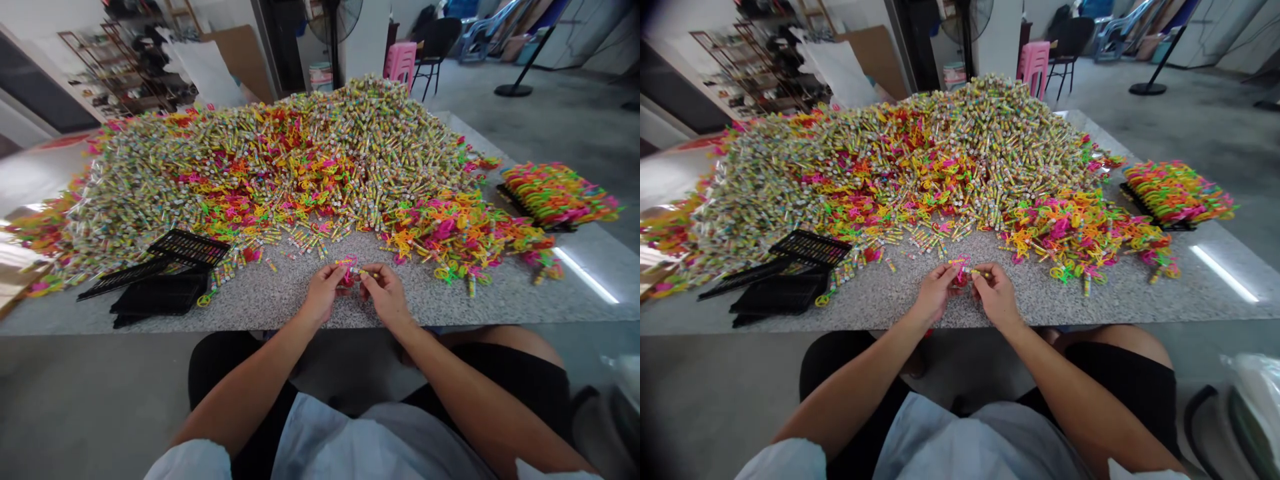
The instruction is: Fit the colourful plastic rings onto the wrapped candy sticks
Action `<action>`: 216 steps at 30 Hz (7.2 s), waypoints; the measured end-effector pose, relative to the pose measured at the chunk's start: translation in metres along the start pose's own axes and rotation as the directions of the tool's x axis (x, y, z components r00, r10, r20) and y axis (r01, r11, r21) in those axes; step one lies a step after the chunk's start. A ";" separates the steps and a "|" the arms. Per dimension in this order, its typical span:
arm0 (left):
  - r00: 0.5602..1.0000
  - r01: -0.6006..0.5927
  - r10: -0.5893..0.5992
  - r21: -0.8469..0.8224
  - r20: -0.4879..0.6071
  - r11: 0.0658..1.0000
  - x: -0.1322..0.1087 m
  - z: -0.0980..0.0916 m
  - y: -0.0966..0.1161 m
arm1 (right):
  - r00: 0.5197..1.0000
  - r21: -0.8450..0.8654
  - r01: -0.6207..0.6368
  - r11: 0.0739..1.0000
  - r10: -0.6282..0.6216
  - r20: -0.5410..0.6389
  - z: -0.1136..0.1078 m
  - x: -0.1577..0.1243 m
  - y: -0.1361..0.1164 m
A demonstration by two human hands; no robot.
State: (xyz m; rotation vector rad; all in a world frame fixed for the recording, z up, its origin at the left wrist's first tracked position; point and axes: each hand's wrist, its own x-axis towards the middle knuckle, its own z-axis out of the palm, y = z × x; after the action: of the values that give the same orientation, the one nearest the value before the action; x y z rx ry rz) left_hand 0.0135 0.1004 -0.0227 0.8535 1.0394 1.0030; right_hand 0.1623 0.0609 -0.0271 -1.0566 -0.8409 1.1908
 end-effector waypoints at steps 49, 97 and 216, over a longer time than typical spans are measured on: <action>0.978 0.059 -0.090 0.161 0.191 0.985 0.001 -0.001 -0.011 | 0.978 -0.461 0.120 0.879 -0.025 0.208 -0.016 0.009 0.005; 0.931 -0.318 0.365 0.500 0.005 0.805 0.028 -0.060 0.032 | 0.949 -0.795 0.268 0.545 -0.007 0.316 0.029 0.096 0.000; 0.993 0.072 -0.063 -0.091 0.096 0.993 0.005 -0.035 0.017 | 0.998 -0.239 0.009 0.971 0.006 0.065 0.019 -0.006 0.024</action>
State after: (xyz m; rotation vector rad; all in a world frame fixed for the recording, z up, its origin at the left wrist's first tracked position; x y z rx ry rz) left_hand -0.0231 0.1135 -0.0181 0.7752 0.9282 0.9391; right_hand 0.1361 0.0597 -0.0437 -1.2164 -1.0555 1.1472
